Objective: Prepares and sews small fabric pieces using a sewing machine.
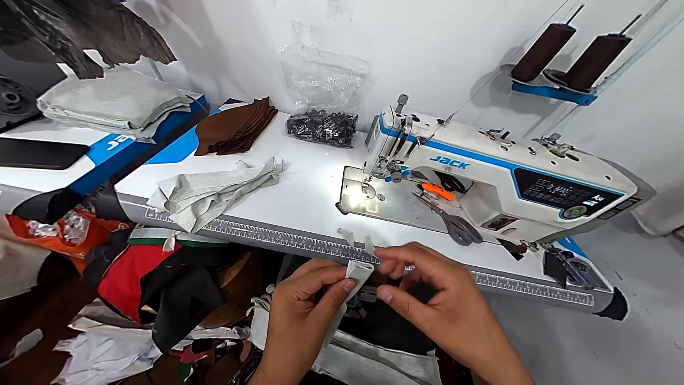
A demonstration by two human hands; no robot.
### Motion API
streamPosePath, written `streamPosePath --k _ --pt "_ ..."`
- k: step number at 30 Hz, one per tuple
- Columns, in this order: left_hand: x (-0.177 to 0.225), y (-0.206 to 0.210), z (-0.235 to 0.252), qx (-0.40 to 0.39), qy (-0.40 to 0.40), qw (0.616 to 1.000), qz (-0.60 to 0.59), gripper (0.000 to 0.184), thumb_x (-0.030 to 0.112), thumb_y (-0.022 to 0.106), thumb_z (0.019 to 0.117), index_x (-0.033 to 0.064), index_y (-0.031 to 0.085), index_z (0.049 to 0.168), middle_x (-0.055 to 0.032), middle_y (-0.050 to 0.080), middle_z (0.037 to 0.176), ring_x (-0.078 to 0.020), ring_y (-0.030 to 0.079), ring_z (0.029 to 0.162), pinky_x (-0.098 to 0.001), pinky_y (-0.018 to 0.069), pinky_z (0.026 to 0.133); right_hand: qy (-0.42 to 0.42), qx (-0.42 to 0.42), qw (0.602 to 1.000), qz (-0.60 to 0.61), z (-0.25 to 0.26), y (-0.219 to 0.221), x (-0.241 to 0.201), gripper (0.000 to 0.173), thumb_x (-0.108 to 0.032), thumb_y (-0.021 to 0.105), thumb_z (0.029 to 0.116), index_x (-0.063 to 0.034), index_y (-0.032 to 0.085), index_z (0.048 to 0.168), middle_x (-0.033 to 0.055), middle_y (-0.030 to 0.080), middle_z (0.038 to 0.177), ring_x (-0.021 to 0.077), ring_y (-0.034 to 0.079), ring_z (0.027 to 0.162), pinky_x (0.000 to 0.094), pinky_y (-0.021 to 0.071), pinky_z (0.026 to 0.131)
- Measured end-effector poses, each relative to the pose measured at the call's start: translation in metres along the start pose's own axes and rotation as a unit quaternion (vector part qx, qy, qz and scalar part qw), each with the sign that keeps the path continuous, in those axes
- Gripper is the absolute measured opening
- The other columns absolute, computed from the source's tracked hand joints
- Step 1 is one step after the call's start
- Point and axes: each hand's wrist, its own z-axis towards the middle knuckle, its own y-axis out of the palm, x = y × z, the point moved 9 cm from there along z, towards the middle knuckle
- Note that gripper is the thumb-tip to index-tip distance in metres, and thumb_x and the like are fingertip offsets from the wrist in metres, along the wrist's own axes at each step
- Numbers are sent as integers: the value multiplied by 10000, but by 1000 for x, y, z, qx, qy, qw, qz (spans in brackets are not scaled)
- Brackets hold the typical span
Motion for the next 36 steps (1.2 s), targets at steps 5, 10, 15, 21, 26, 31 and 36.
streamPosePath --k 5,10,15,21,26,31,36 --pt "3 5 1 -12 -13 999 -38 133 191 734 947 76 793 979 -42 740 930 -108 700 837 -230 604 756 -22 -53 997 46 22 12 -12 224 -372 759 929 -179 786 1040 -62 695 877 38 646 749 180 547 612" --pt "-28 19 -3 -31 -127 975 -178 189 209 656 1007 38 736 996 -55 711 882 -112 697 774 -277 616 732 -15 -29 999 42 33 9 -10 130 -274 727 963 -161 788 941 -58 691 830 52 633 698 185 529 571" --pt "-35 11 27 -23 -19 1000 -5 157 194 623 1024 80 722 980 19 681 796 -30 617 639 -176 533 572 39 -1 998 45 45 3 26 137 -266 683 991 -172 783 990 -56 707 809 57 639 658 190 533 557" --pt "-71 45 145 -207 54 909 358 146 251 675 986 142 752 927 36 676 788 -82 601 630 -319 527 570 105 95 990 19 93 -6 131 149 -214 641 1018 -117 752 994 -30 711 773 70 627 612 241 515 537" --pt "-169 82 186 -309 -68 859 403 185 267 702 981 112 711 1080 -40 669 728 -224 638 606 -492 545 564 94 113 972 -181 126 -12 216 184 -327 732 941 -152 773 904 27 694 948 195 652 898 429 552 762" --pt "-194 100 185 -315 8 825 469 100 261 688 949 198 730 1014 41 624 704 -152 612 592 -399 504 516 149 35 955 -254 144 -7 259 323 -462 774 872 -171 708 749 9 648 745 204 635 800 475 507 768" --pt "-194 94 187 -293 82 837 456 116 316 680 922 257 774 890 99 634 783 -47 621 653 -280 519 526 157 28 962 -223 143 -9 267 251 -433 777 864 -188 722 857 -33 675 805 112 654 788 419 550 760"
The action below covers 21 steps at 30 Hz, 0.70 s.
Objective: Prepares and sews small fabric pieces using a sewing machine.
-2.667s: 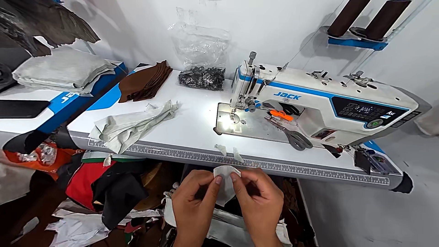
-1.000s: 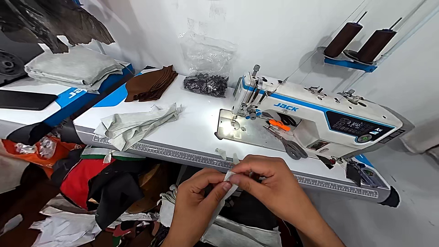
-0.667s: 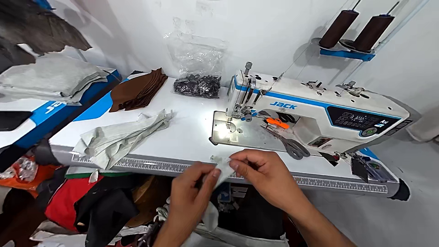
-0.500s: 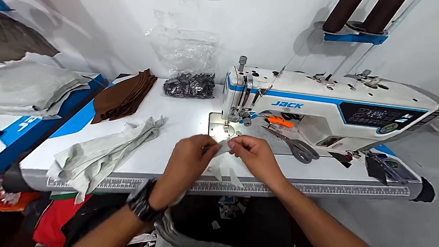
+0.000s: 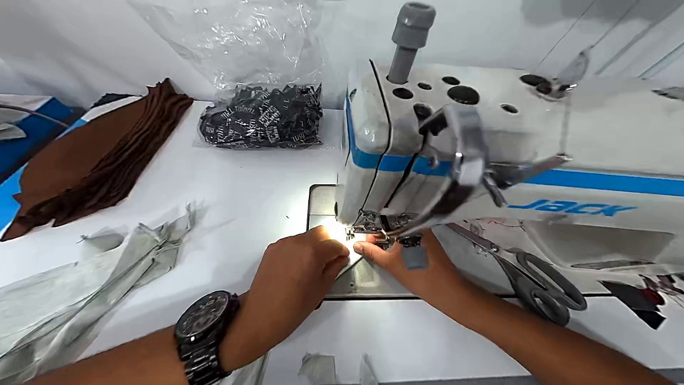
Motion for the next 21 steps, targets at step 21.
streamPosePath --k 21 --pt "-1 -1 -4 34 -1 999 15 172 329 623 959 252 769 910 115 623 809 -17 628 745 -220 518 605 88 -71 993 -33 -1 4 6 208 -299 822 823 -123 714 845 71 664 815 219 643 775 440 527 671"
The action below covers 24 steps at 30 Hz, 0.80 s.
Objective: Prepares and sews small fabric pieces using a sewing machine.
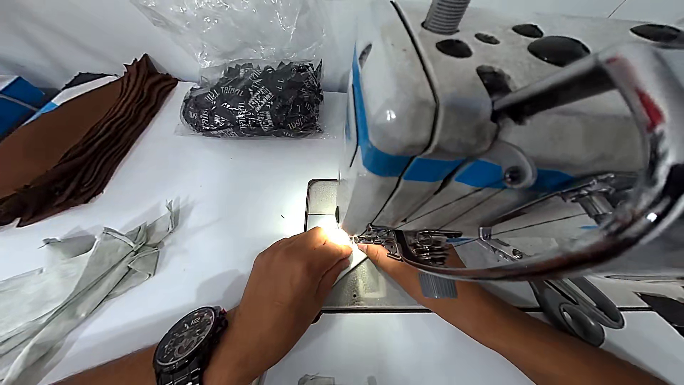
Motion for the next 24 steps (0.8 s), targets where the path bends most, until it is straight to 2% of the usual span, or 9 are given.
streamPosePath --k 3,7,20,24 --pt "0 -1 0 4 -3 1000 0 175 325 629 954 242 768 888 113 631 808 -19 630 750 -220 515 611 -14 32 998 43 0 -3 2 171 -257 822 822 -131 722 879 59 664 822 200 637 773 429 530 666" --pt "-1 0 0 5 -6 1000 4 171 311 626 949 244 762 869 115 610 782 -18 614 720 -218 504 592 -9 34 998 60 0 -2 5 149 -224 825 816 -130 715 854 50 653 792 186 628 746 414 520 646" --pt "-1 1 0 9 -8 1000 13 185 317 617 946 249 760 850 114 606 769 -17 612 715 -216 496 587 10 14 1000 21 0 0 3 148 -252 816 842 -139 720 828 45 659 782 190 635 753 408 523 667" --pt "-1 1 0 15 -4 1000 14 192 305 609 953 234 756 853 108 609 778 -24 613 709 -221 502 585 -12 32 999 1 1 -1 1 155 -230 813 837 -110 716 818 75 655 767 214 637 732 420 521 650"
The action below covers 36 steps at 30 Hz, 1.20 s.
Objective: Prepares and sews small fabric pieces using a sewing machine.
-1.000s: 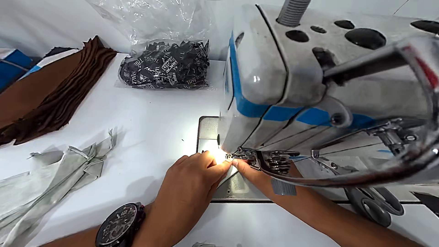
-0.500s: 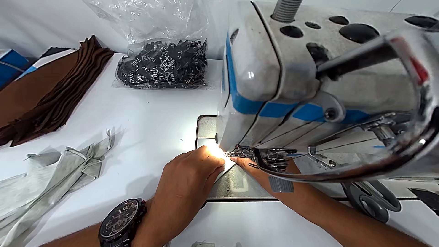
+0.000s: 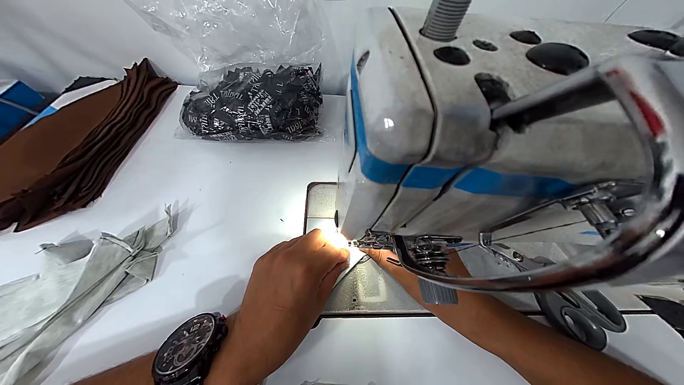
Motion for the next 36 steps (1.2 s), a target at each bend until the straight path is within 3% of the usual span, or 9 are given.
streamPosePath --k 16,20,22,24,26,28,31,33,36 --pt "-5 -7 19 6 -4 1000 7 164 248 659 893 154 722 774 49 572 728 -79 579 638 -247 456 524 -30 60 997 -34 4 -16 -15 144 -150 783 870 -22 715 866 145 662 776 283 646 706 460 516 614" --pt "-9 -6 23 -3 -22 1000 1 170 215 690 916 122 696 773 7 581 746 -136 601 646 -313 478 532 -126 116 985 -11 -12 -51 -13 147 -216 711 871 -74 730 903 88 686 815 213 682 759 425 555 650" --pt "-10 -6 25 -3 -32 999 -3 183 197 714 905 111 660 754 -12 575 736 -165 601 635 -348 477 519 -125 119 984 -48 -32 -81 6 225 -321 632 953 -138 755 1000 46 710 910 213 696 838 479 569 684" --pt "-11 -5 27 -19 -56 998 -7 147 196 722 922 105 663 823 -30 603 761 -195 618 652 -387 491 528 -82 133 982 -107 -71 -111 46 298 -351 528 1019 -199 760 1128 19 721 1128 217 696 1053 488 588 848" --pt "-12 -4 29 -43 -82 996 -7 126 204 713 943 109 659 878 -38 618 776 -205 618 656 -409 494 538 -42 147 977 -150 -109 -124 91 343 -246 485 1014 -127 765 1173 141 699 1192 368 666 1101 600 539 880" --pt "-8 -5 29 -71 -102 992 -7 152 217 698 968 84 668 901 -72 628 783 -253 635 679 -452 499 549 -21 140 977 -157 -134 -121 123 387 -216 459 985 -126 764 1205 166 697 1224 400 669 1112 625 535 884" --pt "-7 1 32 -131 -160 978 -16 209 238 659 1003 33 681 966 -146 673 867 -338 681 818 -547 532 667 -24 120 983 -135 -145 -122 131 309 -125 610 932 -127 746 1209 146 703 1199 380 688 1076 625 556 861" --pt "-8 7 34 -155 -180 971 -17 236 231 610 1017 6 682 1012 -193 688 959 -382 691 933 -587 543 766 10 67 988 -141 -146 -122 124 402 -17 747 864 -107 697 1253 186 689 1167 419 690 1000 663 552 813" --pt "-15 7 26 -129 -181 974 -33 234 193 571 1028 -17 659 1079 -225 681 1023 -408 684 993 -604 546 826 53 -18 983 -176 -153 -110 99 503 -124 793 861 -155 656 1344 182 681 1148 391 692 929 627 557 762"
